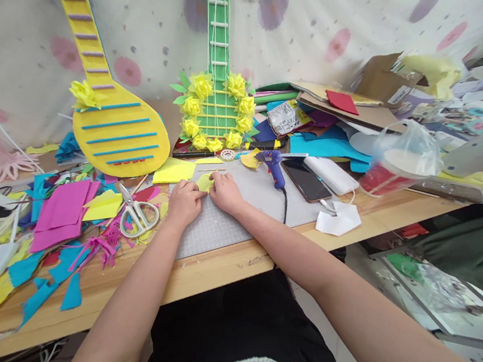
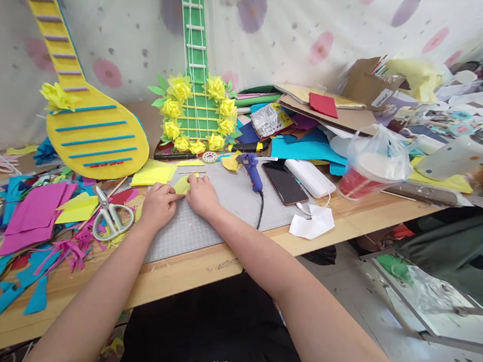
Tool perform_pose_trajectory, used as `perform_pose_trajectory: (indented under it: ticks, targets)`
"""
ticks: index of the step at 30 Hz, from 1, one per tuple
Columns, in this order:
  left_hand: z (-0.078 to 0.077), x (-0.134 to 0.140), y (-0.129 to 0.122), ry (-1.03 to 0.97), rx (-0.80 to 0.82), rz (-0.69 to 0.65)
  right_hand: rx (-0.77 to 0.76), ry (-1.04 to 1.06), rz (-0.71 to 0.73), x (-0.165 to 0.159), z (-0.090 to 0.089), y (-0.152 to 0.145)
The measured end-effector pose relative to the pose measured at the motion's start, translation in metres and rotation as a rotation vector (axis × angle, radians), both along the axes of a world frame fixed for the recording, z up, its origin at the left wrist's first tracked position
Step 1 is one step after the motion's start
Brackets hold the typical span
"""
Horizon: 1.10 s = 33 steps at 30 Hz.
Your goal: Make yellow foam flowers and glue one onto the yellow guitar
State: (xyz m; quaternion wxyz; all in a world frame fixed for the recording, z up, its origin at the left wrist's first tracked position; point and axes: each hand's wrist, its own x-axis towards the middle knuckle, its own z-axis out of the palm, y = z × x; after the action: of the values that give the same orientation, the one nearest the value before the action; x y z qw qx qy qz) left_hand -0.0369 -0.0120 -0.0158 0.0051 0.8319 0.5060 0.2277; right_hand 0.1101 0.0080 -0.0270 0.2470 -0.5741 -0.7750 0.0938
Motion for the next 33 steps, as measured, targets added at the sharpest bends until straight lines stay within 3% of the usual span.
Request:
perform_pose_trajectory:
  ticks: [14, 25, 33]
  targets:
    - [-0.004, -0.008, 0.005, 0.020, -0.043, -0.013, 0.053, -0.118, 0.024, -0.001, -0.005, -0.001]
    - [-0.005, -0.011, 0.006, 0.056, -0.016, -0.062, 0.008, 0.000, -0.038, 0.013, -0.001, -0.001]
    - [-0.003, -0.007, 0.003, 0.055, 0.026, -0.074, -0.003, 0.088, 0.132, 0.013, 0.001, -0.002]
